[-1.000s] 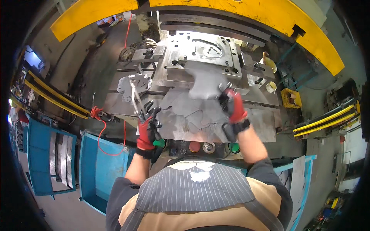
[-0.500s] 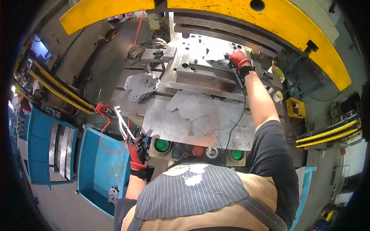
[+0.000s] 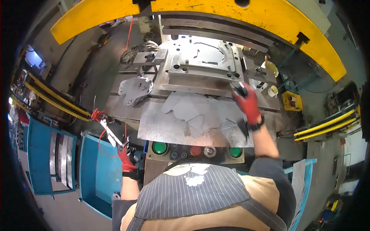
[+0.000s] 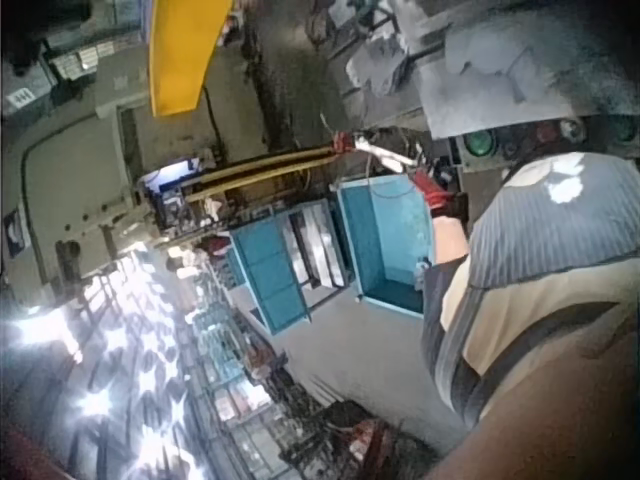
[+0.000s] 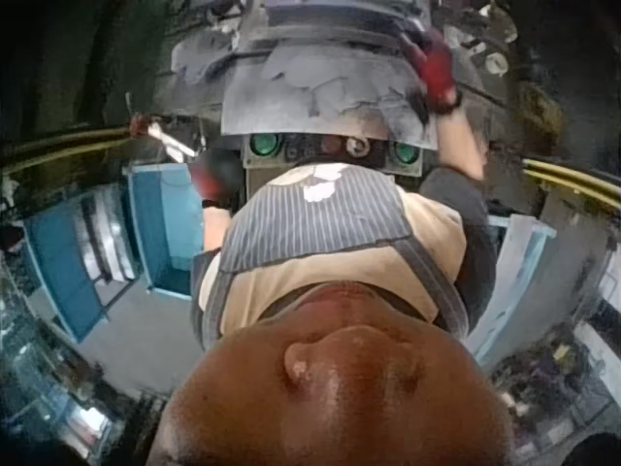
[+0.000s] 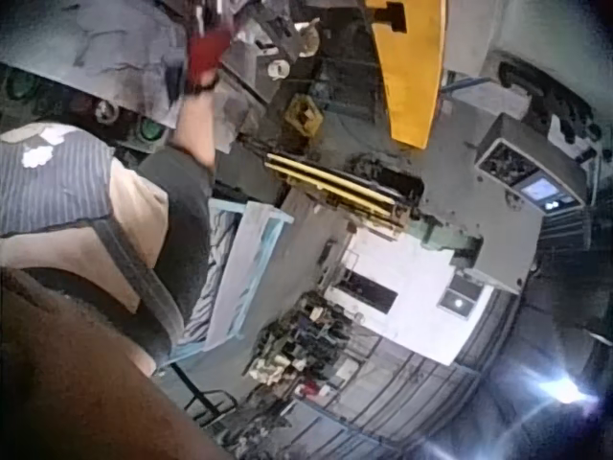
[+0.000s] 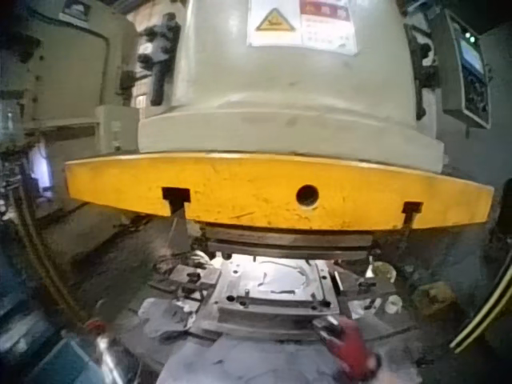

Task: Operator uses pliers to remove metal parts from a stamping press and sorts scrap material.

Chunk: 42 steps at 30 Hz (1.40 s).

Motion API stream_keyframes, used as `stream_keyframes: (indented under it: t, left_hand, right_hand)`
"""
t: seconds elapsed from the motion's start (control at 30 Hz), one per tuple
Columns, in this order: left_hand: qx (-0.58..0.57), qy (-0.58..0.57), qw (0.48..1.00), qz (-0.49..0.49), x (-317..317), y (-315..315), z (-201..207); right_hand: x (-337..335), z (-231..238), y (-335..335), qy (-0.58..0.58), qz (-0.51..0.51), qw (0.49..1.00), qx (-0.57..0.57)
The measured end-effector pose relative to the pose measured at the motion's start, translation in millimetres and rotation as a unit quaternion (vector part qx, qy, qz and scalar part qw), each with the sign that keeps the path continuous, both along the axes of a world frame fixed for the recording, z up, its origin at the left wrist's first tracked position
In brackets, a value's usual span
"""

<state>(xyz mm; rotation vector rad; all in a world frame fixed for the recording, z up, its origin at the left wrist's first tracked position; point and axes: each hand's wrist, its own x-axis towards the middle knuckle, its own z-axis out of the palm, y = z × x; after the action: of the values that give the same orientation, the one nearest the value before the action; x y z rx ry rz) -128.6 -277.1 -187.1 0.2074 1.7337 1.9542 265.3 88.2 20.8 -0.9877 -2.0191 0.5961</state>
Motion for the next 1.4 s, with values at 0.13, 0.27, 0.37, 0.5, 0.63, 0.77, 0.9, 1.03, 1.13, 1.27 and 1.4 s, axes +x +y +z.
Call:
stream_keyframes:
  t: [0.13, 0.27, 0.37, 0.5, 0.63, 0.77, 0.9, 1.03, 1.13, 1.27, 1.4]
  left_hand:
    - [-0.102, -0.021, 0.994, 0.022, -23, -53, -111]
    - [-0.138, -0.256, 0.940, -0.180, 31, -7, -75]
    - [-0.206, -0.143, 0.921, -0.299, 55, 39, -39]
    - [-0.305, -0.118, 0.855, -0.403, 28, 46, -75]
    - [-0.338, -0.100, 0.844, -0.404, 34, 57, -70]
    - [-0.380, -0.052, 0.838, -0.388, 53, 65, -28]
    - [-0.364, -0.072, 0.841, -0.394, 44, 64, -34]
    - [-0.383, -0.048, 0.833, -0.397, 47, 64, -31]
    - [-0.411, -0.067, 0.827, -0.378, 49, 63, -39]
    - [-0.382, -0.094, 0.839, -0.377, 48, 66, -45]
    - [-0.217, -0.134, 0.906, -0.339, 33, 30, -68]
  right_hand:
    - [128, -101, -90, 0.257, -0.394, 0.876, -0.108]
    - [288, -280, -153, 0.017, -0.364, 0.908, -0.206]
    - [245, -264, -183, -0.128, -0.031, 0.950, -0.282]
    - [164, -185, -165, -0.080, -0.151, 0.873, -0.457]
    - [167, -228, -155, 0.113, -0.219, 0.786, -0.568]
    - [183, -248, -158, -0.068, -0.130, 0.909, -0.390]
    - [194, -258, -158, -0.188, -0.056, 0.941, -0.277]
    - [177, -230, -160, -0.061, -0.084, 0.902, -0.419]
    - [199, -262, -155, -0.278, -0.019, 0.930, -0.239]
    - [195, -273, -152, -0.079, -0.149, 0.847, -0.504]
    - [215, -238, -158, -0.221, -0.120, 0.882, -0.398]
